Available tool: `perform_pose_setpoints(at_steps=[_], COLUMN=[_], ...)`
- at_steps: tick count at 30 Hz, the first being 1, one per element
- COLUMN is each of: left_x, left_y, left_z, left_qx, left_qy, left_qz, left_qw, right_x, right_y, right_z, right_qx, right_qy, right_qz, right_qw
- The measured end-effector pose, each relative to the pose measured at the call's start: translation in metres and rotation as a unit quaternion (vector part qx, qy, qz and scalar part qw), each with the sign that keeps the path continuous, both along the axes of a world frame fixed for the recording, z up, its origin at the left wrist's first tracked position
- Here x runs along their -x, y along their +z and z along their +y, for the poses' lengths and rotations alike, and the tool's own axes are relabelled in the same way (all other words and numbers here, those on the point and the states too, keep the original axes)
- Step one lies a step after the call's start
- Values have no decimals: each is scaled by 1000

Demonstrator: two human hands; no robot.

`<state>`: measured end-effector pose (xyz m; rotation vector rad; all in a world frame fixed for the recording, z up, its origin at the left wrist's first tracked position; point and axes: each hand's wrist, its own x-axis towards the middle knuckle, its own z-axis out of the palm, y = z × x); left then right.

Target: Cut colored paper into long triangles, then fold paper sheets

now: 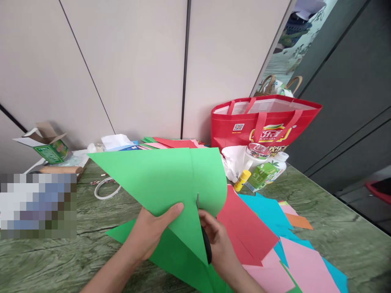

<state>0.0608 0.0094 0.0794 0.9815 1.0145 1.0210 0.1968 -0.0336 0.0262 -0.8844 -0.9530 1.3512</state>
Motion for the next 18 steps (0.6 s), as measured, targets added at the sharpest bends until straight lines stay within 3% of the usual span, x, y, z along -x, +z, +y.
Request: perform_pose_setpoints(at_steps=[10, 18], left_x=[2, 2], left_y=[-6, -8], left_z=[3, 1], left_qx=[-7, -11], left_qy=[-10, -10], left_qz=[17, 31], left_qw=[1000, 999], right_x=[0, 1], right_y=[-3, -5], right_z=[2, 2], right_qx=[-35, -31], right_qy=[10, -31], right_qz=[11, 6], right_qw=[999, 999])
